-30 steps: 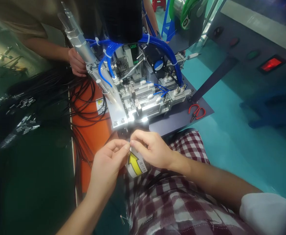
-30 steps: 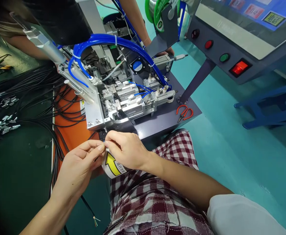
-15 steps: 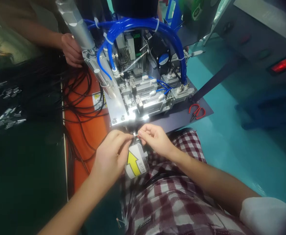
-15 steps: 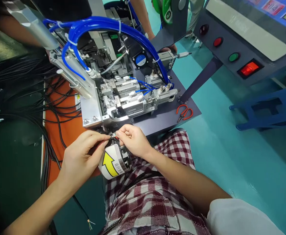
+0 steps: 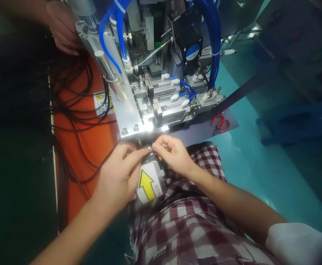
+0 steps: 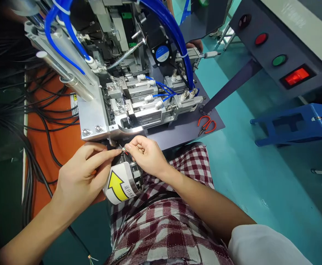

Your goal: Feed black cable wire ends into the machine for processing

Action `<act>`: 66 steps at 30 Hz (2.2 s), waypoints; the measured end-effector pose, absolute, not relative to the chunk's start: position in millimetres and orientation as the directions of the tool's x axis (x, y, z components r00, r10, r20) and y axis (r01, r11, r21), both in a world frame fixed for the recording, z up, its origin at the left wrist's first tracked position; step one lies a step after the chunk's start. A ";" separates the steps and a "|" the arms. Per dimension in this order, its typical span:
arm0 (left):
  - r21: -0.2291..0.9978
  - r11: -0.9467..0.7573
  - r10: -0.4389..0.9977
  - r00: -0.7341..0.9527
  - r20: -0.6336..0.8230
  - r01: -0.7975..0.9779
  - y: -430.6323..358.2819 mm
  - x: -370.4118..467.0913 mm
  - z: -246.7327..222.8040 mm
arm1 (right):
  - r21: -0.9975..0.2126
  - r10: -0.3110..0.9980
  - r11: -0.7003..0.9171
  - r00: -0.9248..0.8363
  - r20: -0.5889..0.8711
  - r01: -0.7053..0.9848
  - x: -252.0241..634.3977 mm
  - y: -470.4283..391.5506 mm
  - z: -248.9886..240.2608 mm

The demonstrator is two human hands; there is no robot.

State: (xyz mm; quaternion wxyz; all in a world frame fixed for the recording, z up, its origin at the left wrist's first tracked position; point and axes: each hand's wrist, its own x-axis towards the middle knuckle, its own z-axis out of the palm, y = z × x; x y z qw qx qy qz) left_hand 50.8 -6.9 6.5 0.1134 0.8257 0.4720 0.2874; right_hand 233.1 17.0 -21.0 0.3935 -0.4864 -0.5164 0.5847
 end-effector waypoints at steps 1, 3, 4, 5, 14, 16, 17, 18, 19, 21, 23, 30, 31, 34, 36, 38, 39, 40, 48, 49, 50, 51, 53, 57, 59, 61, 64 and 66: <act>0.467 -0.523 0.849 0.384 0.364 0.713 -7.0 50.7 6.0 | -0.987 0.963 -0.157 -0.216 -0.162 0.039 232.7 17.1 -21.4; 0.477 -0.516 0.854 0.381 0.354 0.712 -7.0 51.0 5.6 | -0.986 0.963 -0.165 -0.212 -0.168 0.030 232.1 17.1 -21.9; 0.479 -0.513 0.855 0.379 0.353 0.712 -6.9 51.3 5.7 | -0.985 0.963 -0.170 -0.208 -0.171 0.025 231.9 17.0 -21.9; 0.479 -0.512 0.856 0.376 0.356 0.713 -6.9 51.6 5.8 | -0.985 0.963 -0.173 -0.207 -0.174 0.022 231.9 16.9 -21.8; 0.517 -0.477 0.875 0.330 0.354 0.711 -9.2 51.6 3.6 | -0.988 0.968 -0.142 -0.200 -0.150 0.054 233.9 16.2 -21.9; 0.513 -0.484 0.871 0.332 0.362 0.709 -9.3 51.9 3.3 | -0.988 0.968 -0.141 -0.200 -0.149 0.056 234.0 16.0 -23.1; 0.511 -0.485 0.870 0.334 0.362 0.710 -9.1 52.1 3.4 | -0.989 0.968 -0.139 -0.201 -0.147 0.055 233.9 15.9 -23.7; 0.508 -0.487 0.869 0.337 0.363 0.710 -8.9 52.4 3.6 | -0.989 0.968 -0.137 -0.204 -0.145 0.052 233.9 15.8 -24.3; 0.506 -0.488 0.869 0.339 0.362 0.712 -8.5 52.7 3.9 | -0.990 0.968 -0.136 -0.206 -0.143 0.048 233.8 15.7 -24.9; 0.498 -0.491 0.867 0.344 0.361 0.714 -7.8 53.2 4.5 | -0.990 0.969 -0.133 -0.206 -0.138 0.038 233.5 15.2 -25.9; 0.485 -0.497 0.862 0.349 0.367 0.719 -7.4 53.6 4.8 | -0.991 0.970 -0.131 -0.204 -0.135 0.029 233.1 14.5 -26.6; 0.472 -0.476 0.873 0.335 0.354 0.742 -8.1 51.9 3.4 | -0.991 0.977 -0.136 -0.167 -0.134 -0.004 229.8 11.4 -28.1; 0.474 -0.471 0.876 0.335 0.346 0.744 -8.3 51.9 3.7 | -0.990 0.977 -0.138 -0.165 -0.135 -0.005 229.4 11.2 -28.2; 0.470 -0.476 0.876 0.349 0.334 0.743 -8.4 53.0 5.5 | -0.989 0.976 -0.147 -0.164 -0.145 0.004 228.4 11.1 -27.6; 0.460 -0.487 0.868 0.354 0.348 0.742 -8.2 54.1 6.5 | -0.987 0.973 -0.161 -0.163 -0.161 0.012 228.1 11.3 -26.1; 0.446 -0.494 0.862 0.356 0.359 0.747 -7.9 54.6 7.3 | -0.984 0.970 -0.179 -0.161 -0.180 0.022 227.7 11.0 -24.2; 0.437 -0.499 0.859 0.359 0.366 0.748 -7.8 54.6 7.6 | -0.982 0.970 -0.186 -0.157 -0.188 0.028 227.3 10.5 -23.4; 0.431 -0.504 0.855 0.363 0.369 0.749 -7.7 54.5 8.0 | -0.981 0.969 -0.192 -0.149 -0.195 0.039 226.8 9.8 -22.8; 0.391 -0.540 0.838 0.430 0.336 0.746 -7.6 47.9 5.3 | -0.952 0.945 -0.305 -0.128 -0.302 -0.005 224.3 8.0 -18.6; 0.389 -0.540 0.838 0.432 0.334 0.746 -7.6 47.0 4.7 | -0.940 0.930 -0.340 -0.157 -0.332 -0.023 225.2 9.4 -17.6; 0.390 -0.537 0.840 0.430 0.331 0.748 -7.6 46.4 4.3 | -0.930 0.917 -0.365 -0.184 -0.353 -0.040 226.3 10.8 -16.8; 0.395 -0.533 0.843 0.427 0.328 0.749 -7.5 46.1 4.2 | -0.923 0.908 -0.381 -0.207 -0.363 -0.054 227.5 12.1 -16.6; 0.407 -0.521 0.850 0.416 0.322 0.750 -7.3 46.5 4.8 | -0.918 0.903 -0.389 -0.230 -0.363 -0.081 229.7 13.8 -18.0; 0.419 -0.521 0.850 0.407 0.335 0.743 -6.1 48.7 6.2 | -0.909 0.907 -0.389 -0.235 -0.350 -0.147 233.2 14.6 -25.5; 0.418 -0.519 0.851 0.405 0.335 0.746 -5.6 49.1 6.4 | -0.910 0.909 -0.387 -0.224 -0.350 -0.148 235.0 14.9 -27.5; 0.418 -0.519 0.851 0.405 0.334 0.746 -5.4 49.2 6.8 | -0.917 0.913 -0.379 -0.214 -0.348 -0.125 236.6 15.8 -26.8; 0.419 -0.534 0.841 0.414 0.348 0.734 -5.7 49.6 7.7 | -0.921 0.909 -0.381 -0.220 -0.355 -0.086 237.3 17.6 -22.0; 0.414 -0.538 0.839 0.415 0.353 0.735 -6.1 50.1 8.1 | -0.909 0.893 -0.409 -0.238 -0.382 -0.076 236.6 18.9 -18.0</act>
